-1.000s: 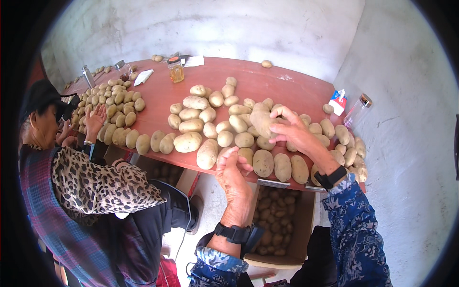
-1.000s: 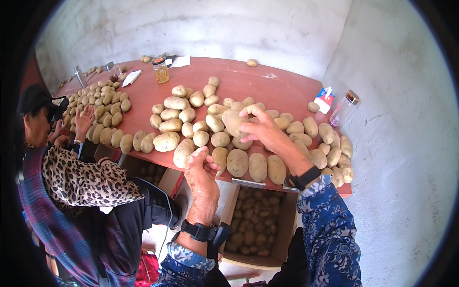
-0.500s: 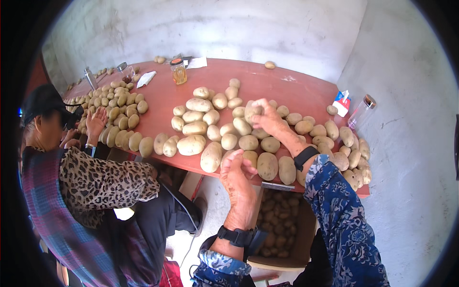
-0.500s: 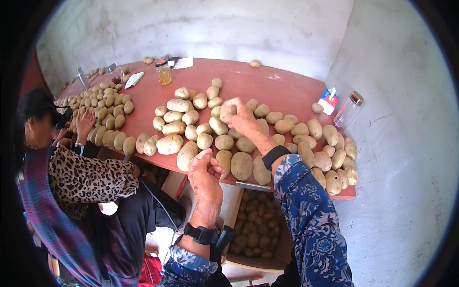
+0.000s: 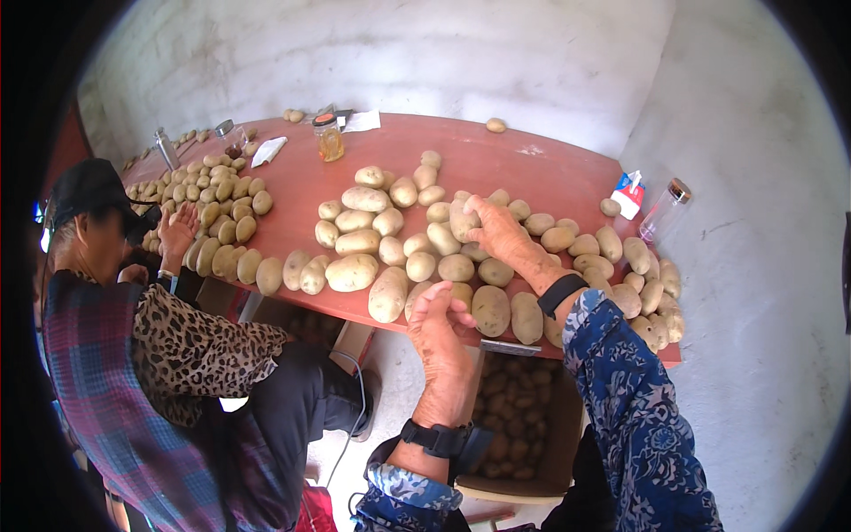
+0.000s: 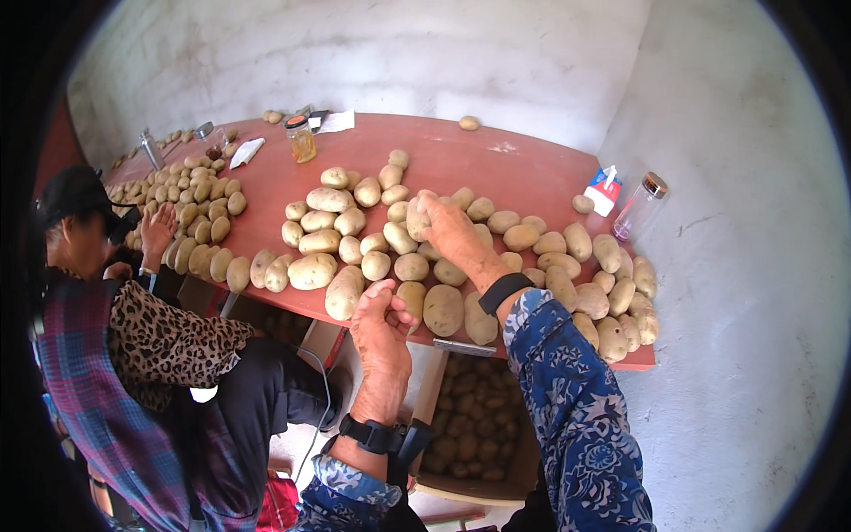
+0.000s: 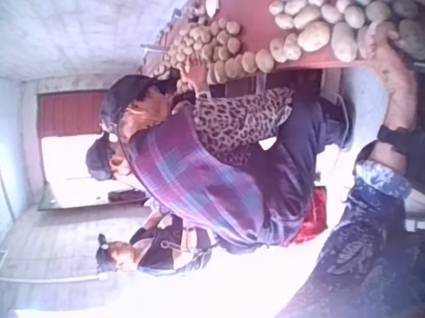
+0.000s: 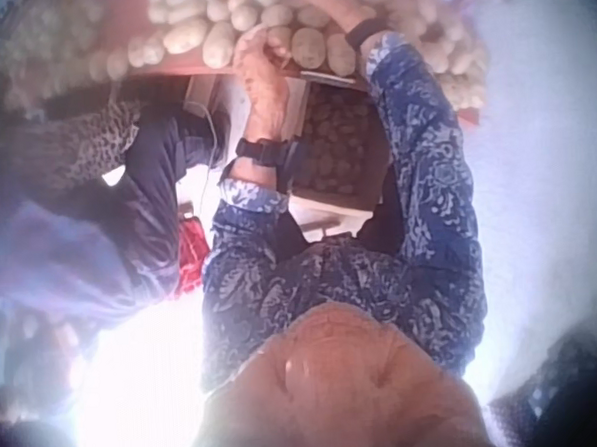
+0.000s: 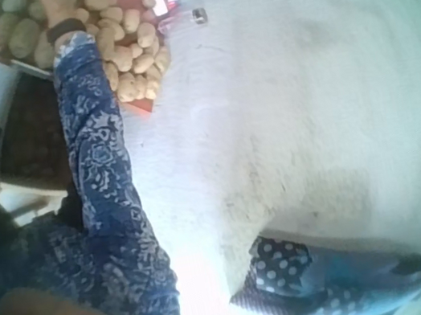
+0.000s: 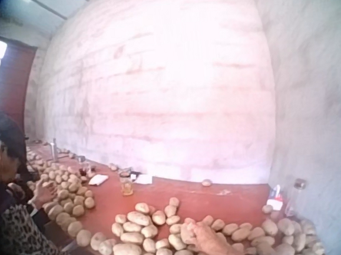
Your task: Sorting potatoes by hand on a table and placing them into boxes.
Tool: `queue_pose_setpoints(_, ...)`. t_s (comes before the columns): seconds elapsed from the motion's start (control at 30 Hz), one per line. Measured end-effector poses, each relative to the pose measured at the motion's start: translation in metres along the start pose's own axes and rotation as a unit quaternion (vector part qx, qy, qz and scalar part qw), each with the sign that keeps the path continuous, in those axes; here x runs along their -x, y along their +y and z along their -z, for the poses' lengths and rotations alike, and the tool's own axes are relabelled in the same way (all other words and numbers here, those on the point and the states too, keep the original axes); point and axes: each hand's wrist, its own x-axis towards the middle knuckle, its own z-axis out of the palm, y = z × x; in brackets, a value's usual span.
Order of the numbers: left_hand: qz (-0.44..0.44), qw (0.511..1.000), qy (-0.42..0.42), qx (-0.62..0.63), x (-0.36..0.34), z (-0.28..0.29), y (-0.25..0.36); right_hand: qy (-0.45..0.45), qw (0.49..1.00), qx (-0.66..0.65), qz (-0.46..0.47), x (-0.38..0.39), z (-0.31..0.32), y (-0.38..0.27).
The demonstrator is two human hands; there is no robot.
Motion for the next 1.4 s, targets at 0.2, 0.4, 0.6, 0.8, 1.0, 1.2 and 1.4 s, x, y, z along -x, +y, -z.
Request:
queue_pose_setpoints(0.2,0.01,1.0,0.008,-0.005,0.003,-0.004,0.003,0.063,0.977,0.166,0.121,0.016,0.006,-0.01)
queue_pose_setpoints(0.4,-0.012,1.0,0.01,-0.012,-0.002,0.002,0.006,0.001,0.969,0.213,0.126,0.067,0.003,-0.036)
queue_pose_setpoints(0.6,-0.031,0.999,0.032,-0.008,-0.008,0.013,0.006,0.004,0.951,0.249,0.182,0.18,-0.012,-0.056)
queue_pose_setpoints(0.8,-0.063,0.996,0.023,-0.061,-0.008,0.02,0.004,-0.082,0.965,0.215,0.121,0.231,-0.019,-0.05)
queue_pose_setpoints(1.0,-0.048,0.985,-0.075,-0.145,-0.002,0.015,-0.002,-0.059,0.981,0.171,0.071,0.234,-0.015,-0.016)
queue_pose_setpoints(1.2,-0.012,0.95,-0.201,-0.239,0.015,0.012,-0.015,-0.053,0.996,0.068,0.031,0.245,0.005,0.012)
queue_pose_setpoints(1.4,0.016,0.877,-0.297,-0.377,0.036,0.01,-0.036,0.066,0.996,-0.056,0.022,0.245,0.038,0.036)
